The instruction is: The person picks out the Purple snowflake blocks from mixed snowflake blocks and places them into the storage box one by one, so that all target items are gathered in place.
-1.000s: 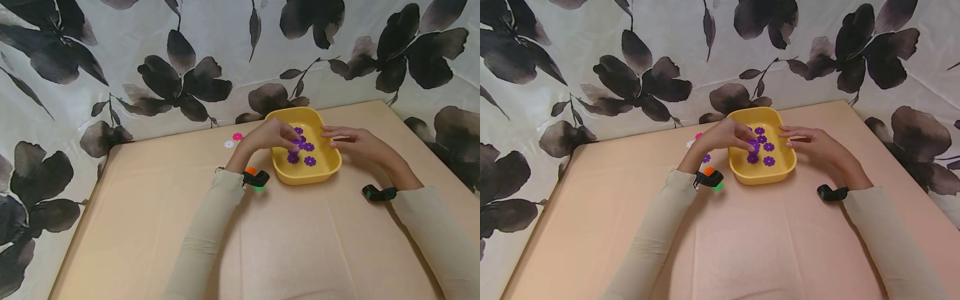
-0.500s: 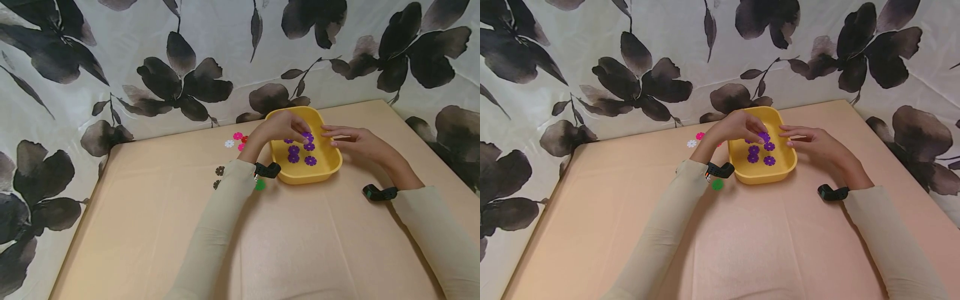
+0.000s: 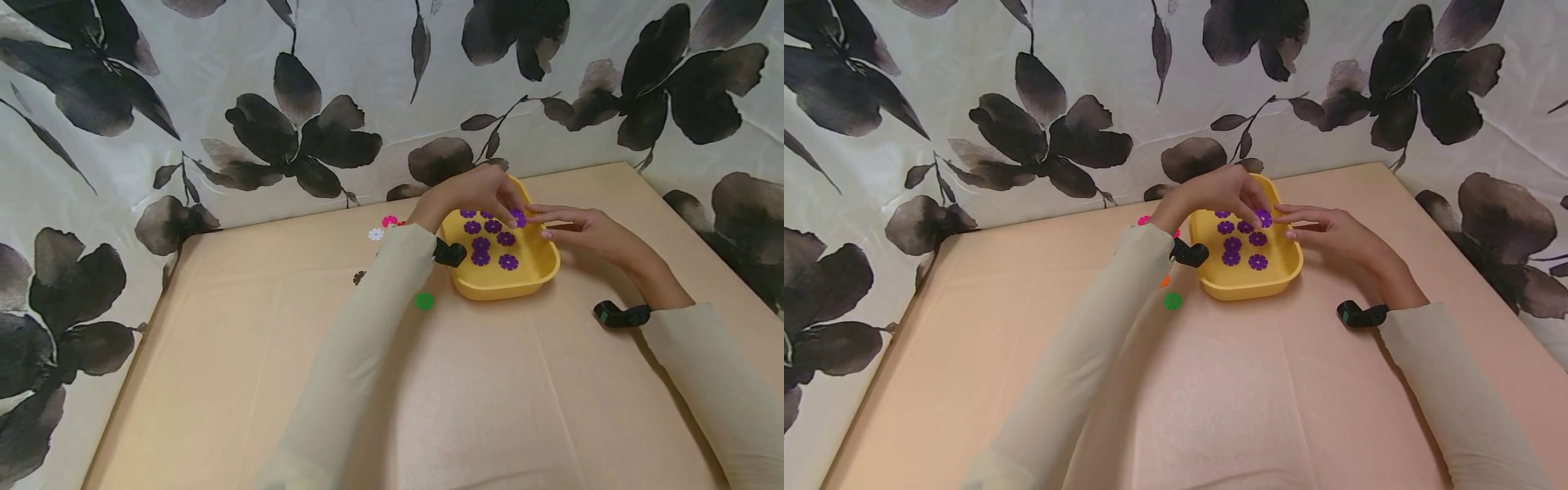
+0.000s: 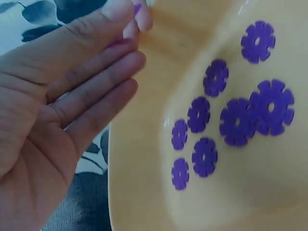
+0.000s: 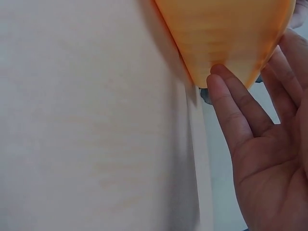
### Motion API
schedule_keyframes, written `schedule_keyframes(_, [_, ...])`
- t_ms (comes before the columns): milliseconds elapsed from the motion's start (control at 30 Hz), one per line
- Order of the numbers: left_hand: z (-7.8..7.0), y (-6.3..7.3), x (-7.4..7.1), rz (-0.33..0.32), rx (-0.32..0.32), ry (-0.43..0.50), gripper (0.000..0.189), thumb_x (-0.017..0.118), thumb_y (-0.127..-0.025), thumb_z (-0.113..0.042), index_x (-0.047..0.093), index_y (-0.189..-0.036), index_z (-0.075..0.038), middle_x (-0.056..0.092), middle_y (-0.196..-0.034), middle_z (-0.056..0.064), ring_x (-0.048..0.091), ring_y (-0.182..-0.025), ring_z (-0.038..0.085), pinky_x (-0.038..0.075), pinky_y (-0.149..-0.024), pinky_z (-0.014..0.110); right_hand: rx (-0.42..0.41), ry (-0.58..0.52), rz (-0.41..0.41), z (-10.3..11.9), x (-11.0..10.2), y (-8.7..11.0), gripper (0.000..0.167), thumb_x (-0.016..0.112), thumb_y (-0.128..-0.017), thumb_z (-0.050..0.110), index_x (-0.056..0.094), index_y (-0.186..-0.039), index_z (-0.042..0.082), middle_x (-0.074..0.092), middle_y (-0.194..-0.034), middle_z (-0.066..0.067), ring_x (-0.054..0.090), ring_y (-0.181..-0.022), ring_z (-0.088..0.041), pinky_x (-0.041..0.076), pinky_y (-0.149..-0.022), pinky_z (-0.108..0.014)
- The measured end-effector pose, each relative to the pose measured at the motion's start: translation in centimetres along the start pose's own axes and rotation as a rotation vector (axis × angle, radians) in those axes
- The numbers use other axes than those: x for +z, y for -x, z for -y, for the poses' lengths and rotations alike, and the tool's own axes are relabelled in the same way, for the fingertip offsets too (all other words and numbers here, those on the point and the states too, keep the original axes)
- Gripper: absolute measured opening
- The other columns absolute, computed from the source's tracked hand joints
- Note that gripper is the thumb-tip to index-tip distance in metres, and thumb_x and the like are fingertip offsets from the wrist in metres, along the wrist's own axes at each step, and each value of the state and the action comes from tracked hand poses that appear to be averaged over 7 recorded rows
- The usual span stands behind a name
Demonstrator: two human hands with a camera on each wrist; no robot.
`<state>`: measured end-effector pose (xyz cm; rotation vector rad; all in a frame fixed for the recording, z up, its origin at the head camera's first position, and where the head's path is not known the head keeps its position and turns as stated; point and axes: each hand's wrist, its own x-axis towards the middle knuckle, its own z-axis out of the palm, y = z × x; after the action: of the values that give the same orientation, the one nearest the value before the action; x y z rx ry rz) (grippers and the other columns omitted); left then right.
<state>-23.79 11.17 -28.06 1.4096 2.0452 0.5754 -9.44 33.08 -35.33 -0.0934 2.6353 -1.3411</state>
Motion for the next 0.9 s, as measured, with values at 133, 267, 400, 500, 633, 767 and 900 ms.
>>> schedule_keyframes(133, [0.3,-0.1,-0.3,0.003,-0.032,0.008,0.031,0.079,-0.089,-0.022,0.076,-0.117,-0.01,0.075,-0.112,0.001,0.07,-0.101,0.009,0.054,-0.09,0.016,0.009,0.007,-0.003,0.1,0.1,0.3,0.046,0.064,-0.101,0.039,0.062,-0.142,0.019,0.041,-0.161,0.001,0.027,-0.152,-0.034,0.027,-0.115,-0.07])
schedule_keyframes(267, [1.0,0.1,0.0,0.009,-0.095,0.01,0.03,0.08,-0.088,-0.023,0.076,-0.116,-0.011,0.075,-0.111,0.0,0.07,-0.1,0.008,0.054,-0.09,0.016,0.015,0.024,-0.008,0.3,0.2,0.5,0.046,0.062,-0.101,0.04,0.062,-0.142,0.02,0.041,-0.161,0.002,0.03,-0.151,-0.032,0.031,-0.115,-0.065])
schedule_keyframes(400, [1.8,0.3,0.6,0.029,-0.137,0.06,0.03,0.08,-0.088,-0.021,0.077,-0.116,-0.01,0.076,-0.11,0.001,0.07,-0.103,0.01,0.054,-0.09,0.016,0.012,0.012,-0.008,0.3,0.4,0.6,0.046,0.064,-0.101,0.039,0.062,-0.142,0.018,0.041,-0.161,0.002,0.028,-0.152,-0.032,0.029,-0.117,-0.064])
schedule_keyframes(500, [2.4,0.1,1.1,0.044,-0.151,0.072,0.03,0.079,-0.088,-0.019,0.077,-0.116,-0.009,0.076,-0.109,0.002,0.07,-0.102,0.011,0.054,-0.09,0.016,0.007,-0.002,-0.003,0.2,0.4,0.5,0.046,0.065,-0.101,0.038,0.062,-0.141,0.017,0.041,-0.161,0.001,0.027,-0.152,-0.032,0.025,-0.118,-0.065])
schedule_keyframes(633, [2.7,-0.2,1.6,0.058,-0.141,0.019,0.029,0.079,-0.088,-0.02,0.077,-0.115,-0.008,0.077,-0.108,0.004,0.071,-0.099,0.011,0.055,-0.088,0.016,0.006,-0.001,-0.002,0.0,0.4,0.4,0.046,0.065,-0.1,0.038,0.063,-0.141,0.018,0.042,-0.16,0.0,0.027,-0.152,-0.032,0.024,-0.118,-0.066])
schedule_keyframes(767, [2.4,-0.5,2.0,0.081,-0.132,-0.013,0.029,0.079,-0.088,-0.019,0.077,-0.116,-0.009,0.077,-0.109,0.004,0.071,-0.1,0.011,0.054,-0.089,0.016,0.007,0.008,-0.008,-0.1,0.4,0.5,0.047,0.065,-0.1,0.039,0.062,-0.142,0.018,0.042,-0.16,0.001,0.028,-0.152,-0.032,0.026,-0.117,-0.067])
schedule_keyframes(900, [2.1,-0.7,2.2,0.109,-0.13,-0.012,0.03,0.079,-0.088,-0.017,0.077,-0.118,-0.01,0.077,-0.109,0.003,0.07,-0.1,0.011,0.054,-0.089,0.016,0.008,0.024,-0.011,0.0,0.4,0.5,0.046,0.063,-0.101,0.039,0.062,-0.142,0.018,0.042,-0.16,0.002,0.03,-0.151,-0.032,0.031,-0.116,-0.063])
